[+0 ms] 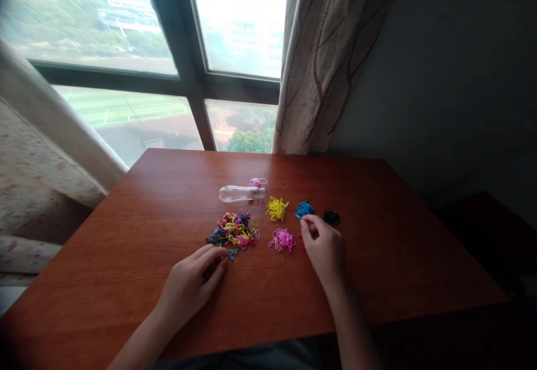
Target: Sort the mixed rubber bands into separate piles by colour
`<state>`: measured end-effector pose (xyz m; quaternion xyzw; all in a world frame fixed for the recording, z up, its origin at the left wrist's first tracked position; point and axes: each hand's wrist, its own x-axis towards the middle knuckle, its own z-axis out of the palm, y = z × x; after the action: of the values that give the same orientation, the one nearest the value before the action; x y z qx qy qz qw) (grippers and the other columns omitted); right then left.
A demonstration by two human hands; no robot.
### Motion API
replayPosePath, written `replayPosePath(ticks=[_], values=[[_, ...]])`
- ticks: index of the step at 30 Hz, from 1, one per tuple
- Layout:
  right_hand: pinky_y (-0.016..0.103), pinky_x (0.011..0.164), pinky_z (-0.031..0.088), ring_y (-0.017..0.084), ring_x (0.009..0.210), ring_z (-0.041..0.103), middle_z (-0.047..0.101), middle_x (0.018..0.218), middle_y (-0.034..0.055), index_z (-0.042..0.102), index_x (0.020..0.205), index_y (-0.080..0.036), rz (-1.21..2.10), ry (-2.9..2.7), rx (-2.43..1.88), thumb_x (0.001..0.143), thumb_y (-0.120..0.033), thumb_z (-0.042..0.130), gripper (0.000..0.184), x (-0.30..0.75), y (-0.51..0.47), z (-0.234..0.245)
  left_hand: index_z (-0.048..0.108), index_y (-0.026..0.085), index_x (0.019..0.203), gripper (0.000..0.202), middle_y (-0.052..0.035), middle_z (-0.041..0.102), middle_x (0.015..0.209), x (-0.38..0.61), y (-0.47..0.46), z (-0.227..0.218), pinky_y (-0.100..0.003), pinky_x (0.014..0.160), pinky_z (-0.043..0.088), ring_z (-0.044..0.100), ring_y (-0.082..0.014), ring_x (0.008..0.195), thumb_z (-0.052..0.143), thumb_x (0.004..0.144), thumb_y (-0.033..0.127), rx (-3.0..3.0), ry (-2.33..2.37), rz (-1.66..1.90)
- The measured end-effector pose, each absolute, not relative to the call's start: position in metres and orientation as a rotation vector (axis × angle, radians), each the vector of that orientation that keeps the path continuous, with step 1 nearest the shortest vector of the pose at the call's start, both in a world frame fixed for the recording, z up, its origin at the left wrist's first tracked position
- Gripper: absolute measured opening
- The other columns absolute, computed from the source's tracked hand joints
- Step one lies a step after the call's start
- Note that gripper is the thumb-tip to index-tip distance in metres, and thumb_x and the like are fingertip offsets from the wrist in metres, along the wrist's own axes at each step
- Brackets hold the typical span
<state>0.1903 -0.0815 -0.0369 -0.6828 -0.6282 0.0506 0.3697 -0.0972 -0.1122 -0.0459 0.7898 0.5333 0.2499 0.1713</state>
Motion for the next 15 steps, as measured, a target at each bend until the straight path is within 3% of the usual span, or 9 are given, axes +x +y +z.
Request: replayPosePath(ticks=[15], values=[[0.027,0.06,0.041,0.018,0.061,0.062,0.068,0.068,0.0042,0.072,0.088,-0.02,0.05,-1.664,-1.855,0.088,-0.041,0.05,0.031,0.217,-0.049,-0.046,0.063,0.025,0.096,0.015,0.0001,0.069,0.09,-0.098,-0.112,-0.048,-0.025,0.067,0.046,0.067,-0.0167,0.079,0.049,0.094,0.024,2.214,1.505,0.672]])
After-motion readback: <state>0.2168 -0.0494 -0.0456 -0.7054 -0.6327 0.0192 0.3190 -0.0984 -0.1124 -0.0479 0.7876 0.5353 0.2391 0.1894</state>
